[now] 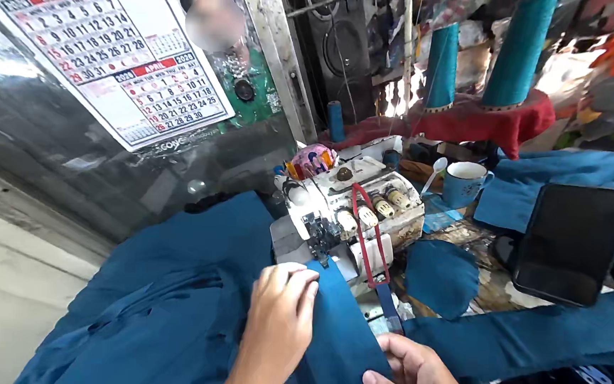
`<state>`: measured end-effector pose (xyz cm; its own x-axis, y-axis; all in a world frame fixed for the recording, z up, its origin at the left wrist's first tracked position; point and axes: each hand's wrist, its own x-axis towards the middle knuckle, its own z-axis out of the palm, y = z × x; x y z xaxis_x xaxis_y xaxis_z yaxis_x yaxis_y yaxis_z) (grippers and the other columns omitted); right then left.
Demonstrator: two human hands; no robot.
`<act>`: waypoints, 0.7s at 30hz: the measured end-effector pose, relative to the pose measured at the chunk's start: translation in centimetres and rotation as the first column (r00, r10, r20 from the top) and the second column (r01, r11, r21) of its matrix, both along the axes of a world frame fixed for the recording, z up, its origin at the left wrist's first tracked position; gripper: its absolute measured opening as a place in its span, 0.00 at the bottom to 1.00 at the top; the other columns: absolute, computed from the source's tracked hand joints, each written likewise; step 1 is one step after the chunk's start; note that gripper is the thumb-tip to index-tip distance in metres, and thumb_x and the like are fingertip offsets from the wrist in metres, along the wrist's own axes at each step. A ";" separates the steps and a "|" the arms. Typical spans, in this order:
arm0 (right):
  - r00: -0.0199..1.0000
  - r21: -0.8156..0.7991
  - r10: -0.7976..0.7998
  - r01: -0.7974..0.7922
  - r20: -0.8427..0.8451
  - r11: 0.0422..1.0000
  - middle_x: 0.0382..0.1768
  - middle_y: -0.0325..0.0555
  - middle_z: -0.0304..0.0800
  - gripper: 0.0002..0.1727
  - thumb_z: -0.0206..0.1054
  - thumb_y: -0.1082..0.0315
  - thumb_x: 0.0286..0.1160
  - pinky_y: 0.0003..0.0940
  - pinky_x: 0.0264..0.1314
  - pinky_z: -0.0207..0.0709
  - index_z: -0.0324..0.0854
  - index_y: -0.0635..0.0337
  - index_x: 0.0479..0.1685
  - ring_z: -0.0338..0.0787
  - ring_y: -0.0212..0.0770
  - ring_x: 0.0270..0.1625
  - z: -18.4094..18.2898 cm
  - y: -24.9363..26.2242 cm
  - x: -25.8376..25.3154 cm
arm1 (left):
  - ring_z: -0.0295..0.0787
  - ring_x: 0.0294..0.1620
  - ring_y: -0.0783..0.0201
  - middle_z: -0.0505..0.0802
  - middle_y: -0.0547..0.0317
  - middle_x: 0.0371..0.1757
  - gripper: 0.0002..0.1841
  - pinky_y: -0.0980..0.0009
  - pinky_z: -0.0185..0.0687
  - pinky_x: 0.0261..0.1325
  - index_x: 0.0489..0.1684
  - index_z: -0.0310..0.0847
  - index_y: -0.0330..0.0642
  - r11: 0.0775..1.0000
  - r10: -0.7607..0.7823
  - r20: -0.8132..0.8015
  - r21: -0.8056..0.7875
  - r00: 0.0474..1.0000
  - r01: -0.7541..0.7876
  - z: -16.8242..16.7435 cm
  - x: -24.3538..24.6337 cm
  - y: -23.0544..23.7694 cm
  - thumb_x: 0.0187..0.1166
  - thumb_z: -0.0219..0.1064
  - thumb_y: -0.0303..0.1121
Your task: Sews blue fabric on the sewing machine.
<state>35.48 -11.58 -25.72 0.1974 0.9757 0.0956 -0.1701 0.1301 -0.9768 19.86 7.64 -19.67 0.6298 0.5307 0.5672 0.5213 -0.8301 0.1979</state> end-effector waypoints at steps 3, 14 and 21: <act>0.998 0.033 0.052 -0.053 0.017 0.998 0.54 0.48 0.95 0.22 0.69 0.80 0.75 0.43 0.55 0.94 0.79 0.65 0.69 0.96 0.45 0.51 -1.1 -0.8 0.0 | 0.85 0.62 0.65 0.91 0.70 0.55 0.11 0.55 0.81 0.64 0.52 0.92 0.59 0.996 -0.076 0.114 -0.035 0.991 0.081 2.0 -1.7 -3.0 0.84 0.63 0.43; 0.997 0.027 0.075 -0.074 -0.020 0.997 0.55 0.50 0.95 0.23 0.62 0.78 0.82 0.46 0.54 0.94 0.75 0.65 0.77 0.97 0.47 0.49 -1.0 -1.1 0.4 | 0.85 0.53 0.68 0.91 0.69 0.46 0.08 0.68 0.82 0.56 0.50 0.95 0.60 0.952 -0.215 0.091 -0.200 0.972 0.230 -5.1 -2.0 -10.0 0.79 0.73 0.41; 0.995 0.046 0.071 -0.068 -0.070 0.997 0.51 0.51 0.94 0.22 0.61 0.74 0.85 0.39 0.48 0.91 0.77 0.67 0.76 0.94 0.43 0.43 -1.4 -1.9 0.3 | 0.85 0.50 0.67 0.92 0.67 0.43 0.07 0.67 0.81 0.54 0.48 0.96 0.58 0.967 -0.188 0.103 -0.155 0.977 0.202 -4.3 -2.0 -11.3 0.79 0.73 0.37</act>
